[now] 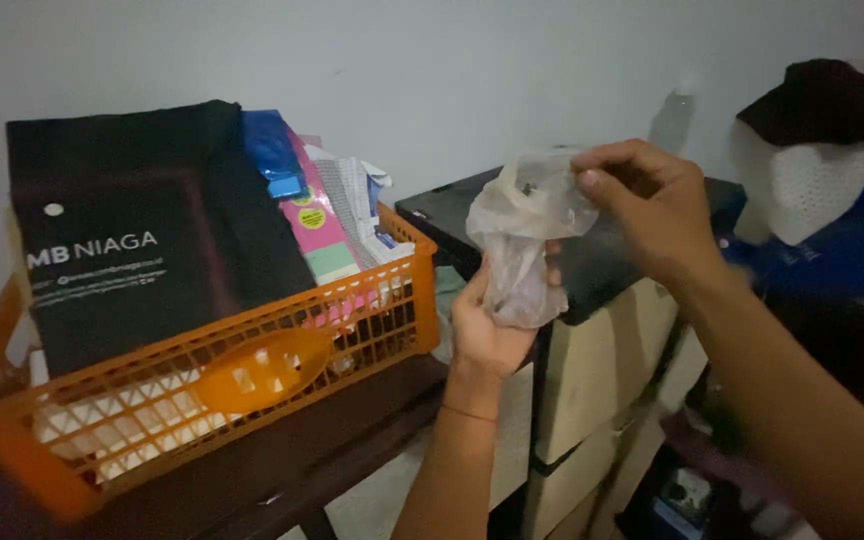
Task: Sort and organize various household items, electronics boxes, and medicine bottles into an orange plastic crate.
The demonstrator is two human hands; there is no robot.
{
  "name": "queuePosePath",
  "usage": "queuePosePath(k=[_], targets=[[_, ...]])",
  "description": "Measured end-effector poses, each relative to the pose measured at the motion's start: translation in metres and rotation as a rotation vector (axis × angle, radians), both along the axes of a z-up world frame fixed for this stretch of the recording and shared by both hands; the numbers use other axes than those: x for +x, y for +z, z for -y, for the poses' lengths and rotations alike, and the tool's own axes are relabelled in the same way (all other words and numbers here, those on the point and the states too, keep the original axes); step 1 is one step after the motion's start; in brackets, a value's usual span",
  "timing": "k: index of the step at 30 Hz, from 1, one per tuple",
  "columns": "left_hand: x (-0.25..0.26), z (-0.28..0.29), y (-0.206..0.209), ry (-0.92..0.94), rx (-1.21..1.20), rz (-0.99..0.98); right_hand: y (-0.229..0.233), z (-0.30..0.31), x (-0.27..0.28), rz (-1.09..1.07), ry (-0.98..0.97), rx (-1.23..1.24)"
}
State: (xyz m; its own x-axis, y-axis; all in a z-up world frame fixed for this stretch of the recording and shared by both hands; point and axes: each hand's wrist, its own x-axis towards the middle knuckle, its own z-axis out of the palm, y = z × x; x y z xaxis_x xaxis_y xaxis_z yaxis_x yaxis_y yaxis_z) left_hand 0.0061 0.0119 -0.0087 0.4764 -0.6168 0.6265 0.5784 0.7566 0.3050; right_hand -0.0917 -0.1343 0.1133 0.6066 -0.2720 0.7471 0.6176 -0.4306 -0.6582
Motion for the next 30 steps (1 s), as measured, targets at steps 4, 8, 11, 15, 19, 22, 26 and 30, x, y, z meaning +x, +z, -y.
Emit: queuePosePath(k=[4, 8, 11, 15, 19, 22, 26, 30], targets=[[0.004, -0.007, -0.007, -0.067, -0.027, -0.079, -0.008, -0.007, -0.010, 0.058, 0.037, -0.120], [0.004, -0.023, -0.010, -0.097, -0.042, -0.093, -0.007, -0.032, -0.028, 0.076, -0.058, -0.416], [-0.004, -0.039, -0.006, -0.111, -0.070, -0.035, -0.011, -0.048, -0.038, 0.166, 0.128, -0.348], [-0.009, -0.060, -0.002, -0.133, -0.087, -0.006, -0.008, -0.081, -0.060, 0.184, 0.034, -0.527], [-0.017, -0.085, 0.003, -0.121, -0.045, -0.018, -0.007, -0.111, -0.072, 0.195, -0.005, -0.588], [-0.027, -0.097, 0.014, -0.040, -0.014, -0.002, -0.007, -0.131, -0.077, 0.205, -0.070, -0.562], [-0.034, -0.116, 0.036, 0.320, 0.120, 0.081, 0.000, -0.161, -0.073, 0.034, -0.342, -0.509], [-0.024, -0.116, 0.038, 0.451, 0.113, 0.156, 0.007, -0.179, -0.061, -0.120, -0.294, -0.476]])
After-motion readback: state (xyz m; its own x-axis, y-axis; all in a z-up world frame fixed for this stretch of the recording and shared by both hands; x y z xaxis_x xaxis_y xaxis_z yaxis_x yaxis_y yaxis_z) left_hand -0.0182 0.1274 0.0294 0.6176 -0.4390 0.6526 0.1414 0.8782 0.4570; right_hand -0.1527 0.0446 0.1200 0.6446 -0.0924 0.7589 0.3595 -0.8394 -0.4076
